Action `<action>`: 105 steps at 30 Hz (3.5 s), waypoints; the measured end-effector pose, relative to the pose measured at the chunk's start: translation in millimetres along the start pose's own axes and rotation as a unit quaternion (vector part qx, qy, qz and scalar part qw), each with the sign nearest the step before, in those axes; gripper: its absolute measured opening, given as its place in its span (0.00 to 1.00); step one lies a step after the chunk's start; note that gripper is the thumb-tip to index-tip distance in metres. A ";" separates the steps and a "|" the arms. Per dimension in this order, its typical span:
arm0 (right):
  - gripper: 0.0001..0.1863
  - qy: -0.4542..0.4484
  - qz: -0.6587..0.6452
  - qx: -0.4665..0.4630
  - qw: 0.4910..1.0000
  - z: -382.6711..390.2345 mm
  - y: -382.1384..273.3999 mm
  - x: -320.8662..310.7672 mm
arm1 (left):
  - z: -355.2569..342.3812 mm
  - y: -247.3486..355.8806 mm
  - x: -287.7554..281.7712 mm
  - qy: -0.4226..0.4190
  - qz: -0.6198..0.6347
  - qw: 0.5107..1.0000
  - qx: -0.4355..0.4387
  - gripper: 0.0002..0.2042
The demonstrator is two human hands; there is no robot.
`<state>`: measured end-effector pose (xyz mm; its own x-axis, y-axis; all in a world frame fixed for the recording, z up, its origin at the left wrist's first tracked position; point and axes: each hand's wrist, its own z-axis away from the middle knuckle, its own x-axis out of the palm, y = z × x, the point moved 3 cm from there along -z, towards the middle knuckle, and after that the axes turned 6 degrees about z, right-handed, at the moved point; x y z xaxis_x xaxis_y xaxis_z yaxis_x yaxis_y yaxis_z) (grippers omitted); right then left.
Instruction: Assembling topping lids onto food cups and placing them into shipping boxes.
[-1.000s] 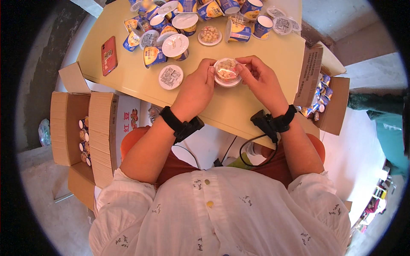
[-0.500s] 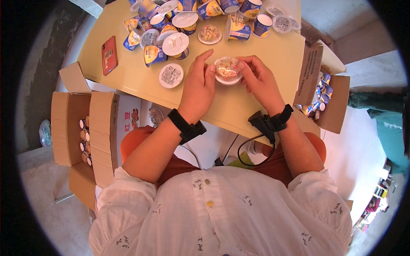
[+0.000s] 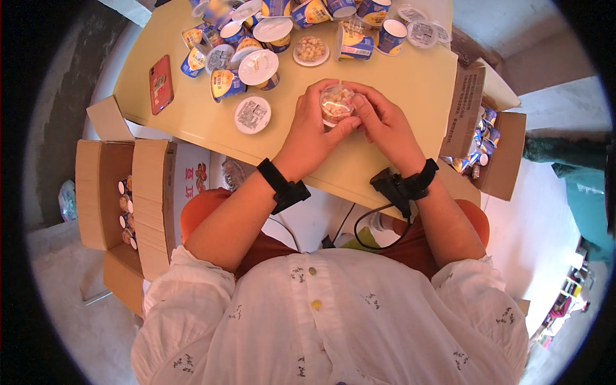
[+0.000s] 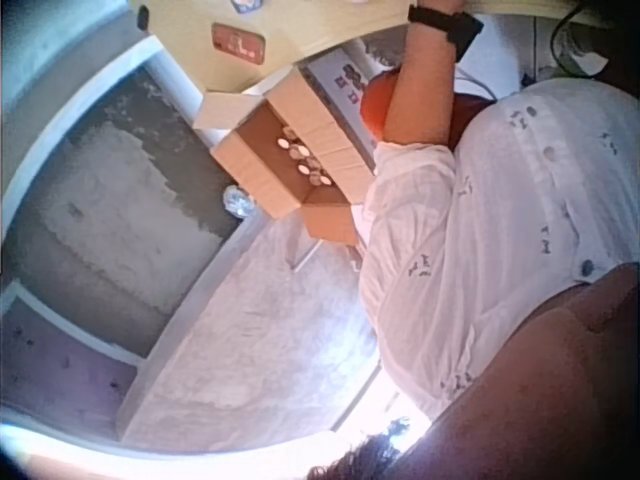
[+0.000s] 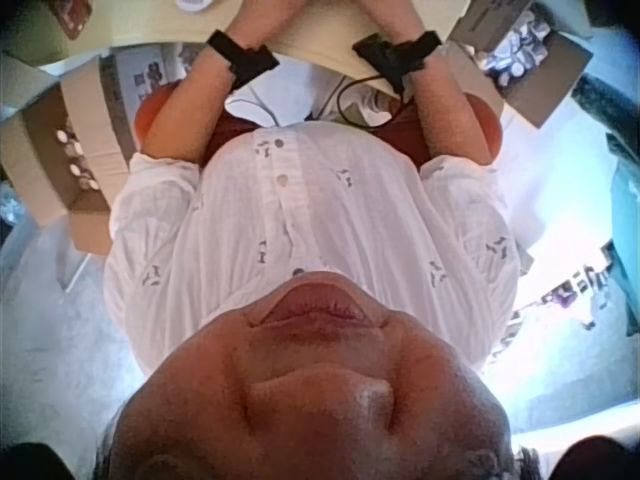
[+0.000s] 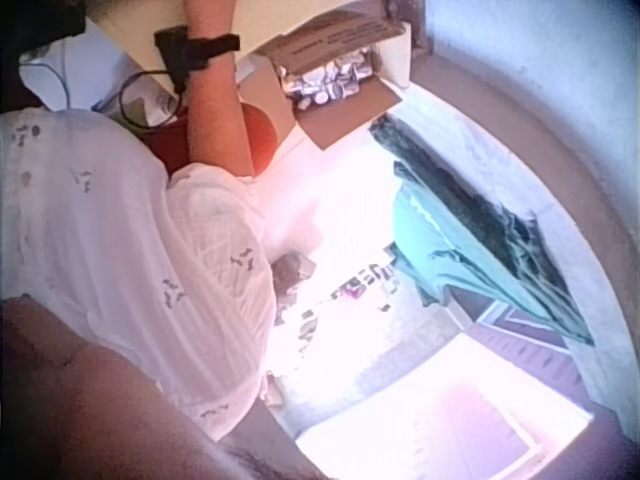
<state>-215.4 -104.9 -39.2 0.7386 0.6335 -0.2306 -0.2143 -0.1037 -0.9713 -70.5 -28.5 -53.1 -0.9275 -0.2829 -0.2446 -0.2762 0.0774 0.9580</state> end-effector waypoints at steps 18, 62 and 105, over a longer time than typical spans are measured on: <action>0.22 -0.024 0.080 -0.041 0.996 12.3 6.5 -1.8 | 8.8 13.8 -11.8 -0.035 0.113 0.993 -0.022 0.36; 0.22 -0.067 0.102 -0.039 0.992 22.2 -0.6 -0.4 | 4.7 10.7 -37.1 -0.176 0.069 0.982 -0.031 0.38; 0.30 -0.057 -0.154 -0.118 0.979 28.9 -104.7 52.0 | 56.6 105.1 -97.3 0.041 0.110 0.988 0.095 0.33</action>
<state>-173.0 -38.9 52.3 0.6654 0.7432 0.0698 0.1711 -0.0608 -0.9834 -23.5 61.3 62.9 -0.9488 -0.3156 -0.0130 -0.1200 0.3223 0.9390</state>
